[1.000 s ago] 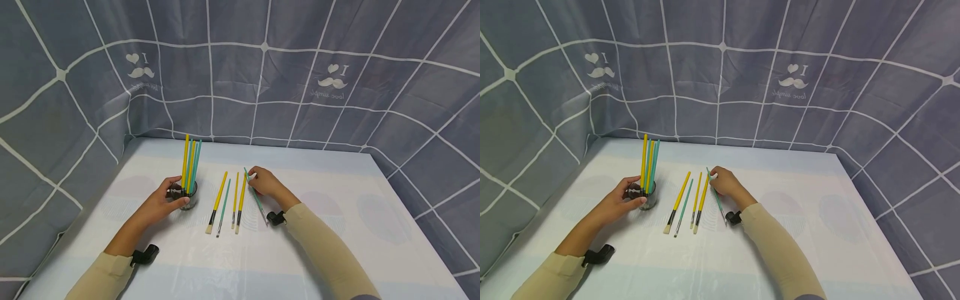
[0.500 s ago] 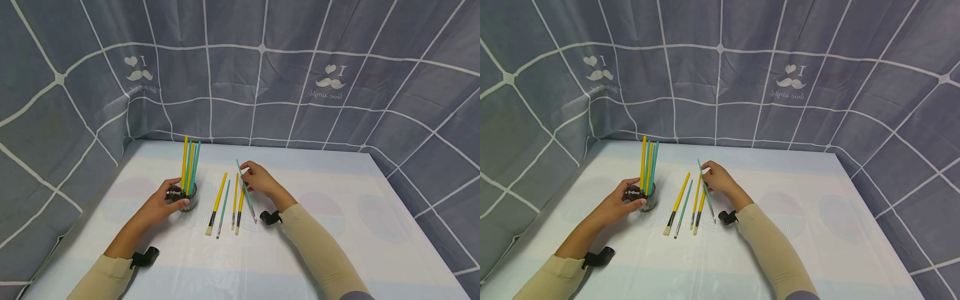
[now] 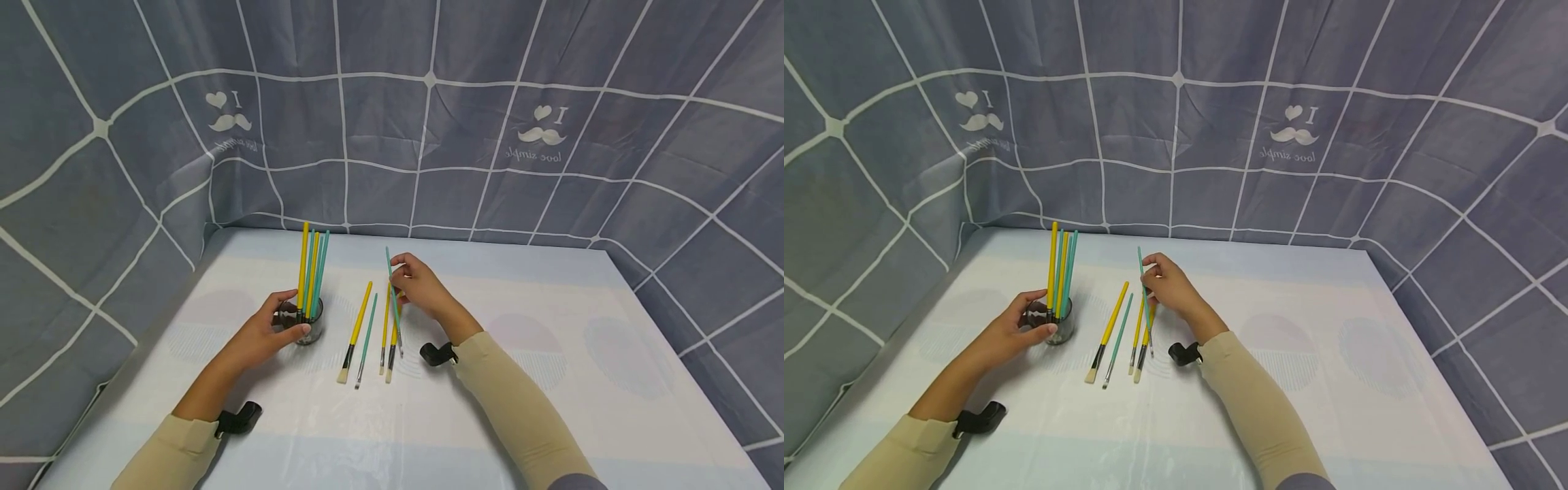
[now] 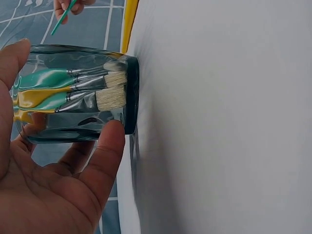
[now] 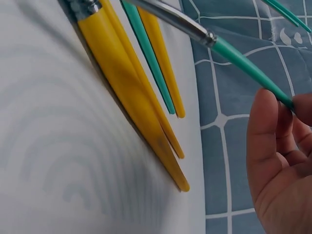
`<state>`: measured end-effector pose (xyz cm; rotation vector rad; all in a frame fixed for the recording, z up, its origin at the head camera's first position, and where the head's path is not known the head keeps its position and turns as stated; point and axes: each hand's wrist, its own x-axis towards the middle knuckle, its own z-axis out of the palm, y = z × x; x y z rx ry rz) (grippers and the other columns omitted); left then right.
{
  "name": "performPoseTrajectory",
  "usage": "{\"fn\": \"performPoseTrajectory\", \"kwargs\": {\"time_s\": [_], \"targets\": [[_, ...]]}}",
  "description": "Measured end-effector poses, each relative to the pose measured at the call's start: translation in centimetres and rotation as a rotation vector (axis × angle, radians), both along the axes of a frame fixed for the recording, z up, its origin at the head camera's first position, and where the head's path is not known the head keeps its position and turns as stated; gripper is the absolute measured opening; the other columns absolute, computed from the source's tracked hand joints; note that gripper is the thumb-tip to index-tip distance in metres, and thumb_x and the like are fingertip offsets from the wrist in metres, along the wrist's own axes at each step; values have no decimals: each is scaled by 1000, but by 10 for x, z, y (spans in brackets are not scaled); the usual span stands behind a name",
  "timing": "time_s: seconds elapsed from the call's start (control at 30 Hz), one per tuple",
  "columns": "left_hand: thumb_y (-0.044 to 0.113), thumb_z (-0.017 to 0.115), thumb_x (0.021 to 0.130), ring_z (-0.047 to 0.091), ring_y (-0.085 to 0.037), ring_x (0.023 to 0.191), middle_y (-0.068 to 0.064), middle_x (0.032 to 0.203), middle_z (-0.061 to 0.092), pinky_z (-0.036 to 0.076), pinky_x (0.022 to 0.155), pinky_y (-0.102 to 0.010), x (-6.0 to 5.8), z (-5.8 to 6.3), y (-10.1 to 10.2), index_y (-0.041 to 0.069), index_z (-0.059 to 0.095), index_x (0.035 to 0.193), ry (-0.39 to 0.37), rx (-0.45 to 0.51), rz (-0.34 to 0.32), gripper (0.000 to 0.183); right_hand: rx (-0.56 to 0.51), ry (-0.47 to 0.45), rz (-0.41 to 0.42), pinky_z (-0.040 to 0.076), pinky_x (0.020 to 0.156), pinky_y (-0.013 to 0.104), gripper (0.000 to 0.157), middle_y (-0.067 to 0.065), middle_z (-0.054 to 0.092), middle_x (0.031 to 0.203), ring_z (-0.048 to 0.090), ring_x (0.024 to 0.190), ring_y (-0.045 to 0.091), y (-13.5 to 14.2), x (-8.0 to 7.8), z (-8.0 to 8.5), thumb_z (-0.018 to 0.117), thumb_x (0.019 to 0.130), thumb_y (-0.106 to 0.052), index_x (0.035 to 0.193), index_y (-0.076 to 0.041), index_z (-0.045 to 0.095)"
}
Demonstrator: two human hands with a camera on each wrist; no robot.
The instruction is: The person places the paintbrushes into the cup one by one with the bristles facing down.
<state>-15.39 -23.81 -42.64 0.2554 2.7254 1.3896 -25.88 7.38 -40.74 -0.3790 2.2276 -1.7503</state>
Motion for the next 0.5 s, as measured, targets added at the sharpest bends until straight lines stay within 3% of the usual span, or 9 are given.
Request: {"fn": "performPoseTrajectory", "kwargs": {"time_s": [0.5], "targets": [[37, 71, 93, 51, -43, 124, -20, 133, 50, 41, 98, -60, 1, 2, 0, 13, 29, 152, -12, 8, 5, 77, -110, 9, 0, 56, 69, 40, 25, 8, 52, 100, 57, 83, 21, -12, 0, 8, 53, 103, -6, 127, -7, 47]]}}
